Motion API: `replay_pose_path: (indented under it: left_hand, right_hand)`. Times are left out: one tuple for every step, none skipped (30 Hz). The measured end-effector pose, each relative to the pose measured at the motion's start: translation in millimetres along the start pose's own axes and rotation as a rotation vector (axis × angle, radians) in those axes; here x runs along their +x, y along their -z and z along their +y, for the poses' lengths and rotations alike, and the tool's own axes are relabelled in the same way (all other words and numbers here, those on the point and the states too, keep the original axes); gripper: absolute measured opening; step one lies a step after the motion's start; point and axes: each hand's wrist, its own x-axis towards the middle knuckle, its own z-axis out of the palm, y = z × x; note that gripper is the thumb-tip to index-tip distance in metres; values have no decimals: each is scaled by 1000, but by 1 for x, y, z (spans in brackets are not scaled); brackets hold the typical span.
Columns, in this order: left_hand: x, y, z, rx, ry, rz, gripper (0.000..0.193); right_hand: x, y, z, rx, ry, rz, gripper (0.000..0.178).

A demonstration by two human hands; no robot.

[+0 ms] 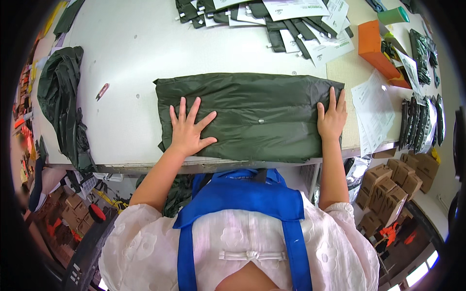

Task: The person folds a large green tarp on a white table, smoothing and aligning edges, then rolls it tightly and secures it with a strap. The folded tarp is placed into a plastic bag labeled Poseidon.

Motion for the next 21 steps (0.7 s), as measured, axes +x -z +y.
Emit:
replay_pose_path:
  left_hand:
    - [3, 10, -5, -36, 54, 59, 70]
    - [9, 24, -11, -75, 99, 120, 69]
    - [13, 35, -17, -117, 148, 175, 69]
    - [26, 43, -25, -11, 152, 143, 68]
    - [41, 47, -36, 100, 165, 109, 68]
    - [38, 20, -55, 208, 203, 13, 67]
    - [35, 7, -59, 175, 161, 112, 65]
    - [32, 5, -58, 172, 160, 102, 64]
    - [29, 4, -58, 168, 160, 93, 64]
    - [30, 6, -63, 117, 147, 135, 63]
    - [31, 9, -68, 66, 137, 182, 63]
    - [28, 18, -64, -39, 209, 246, 64]
    - [22, 29, -56, -117, 403, 251, 65]
    - [9, 28, -57, -346, 625, 251, 63]
    - [-6, 28, -60, -572, 850, 242, 61]
    - [-15, 29, -62, -723, 935, 168, 60]
    - [-19, 36, -63, -873, 1010, 87, 59]
    - [-22, 42, -65, -1021, 1087, 11, 57]
    - [-22, 46, -68, -1132, 1024, 0, 56]
    - [-23, 52, -71, -1238, 964, -9, 56]
    - [-18, 59, -71, -1344, 895, -16, 55]
  right_hand:
    - [0, 0, -1, -4, -2, 3, 62]
    - [-1, 1, -1, -16, 0, 18, 61]
    - [-2, 0, -1, -13, 9, 40, 61]
    - [-2, -2, 0, -11, 17, 61, 61]
    - [-1, -2, 0, -3, 34, 79, 61]
    - [1, -2, -2, -13, 61, 99, 61]
    - [0, -1, -4, 16, 63, 87, 61]
    - [-2, 0, -2, 34, 60, 78, 61]
    - [-4, 2, -1, 52, 57, 69, 61]
    - [-6, 4, -3, -79, 34, 28, 62]
    - [-4, 9, -5, -211, 12, -7, 64]
    - [-2, 14, -10, -340, -17, -44, 65]
    - [-2, 22, -18, -340, -23, 25, 66]
    - [-4, 34, -35, -335, -23, 95, 68]
    - [-9, 45, -57, -323, -20, 157, 70]
    - [-23, 58, -95, 373, 29, 144, 71]
    - [-36, 68, -137, 1068, 71, 126, 73]
    - [-45, 58, -165, 1124, 62, 30, 72]
    - [-58, 42, -190, 1174, 46, -60, 71]
    - [-71, 24, -209, 1229, 31, -153, 70]
    - [-76, 12, -217, 1282, 21, -242, 69]
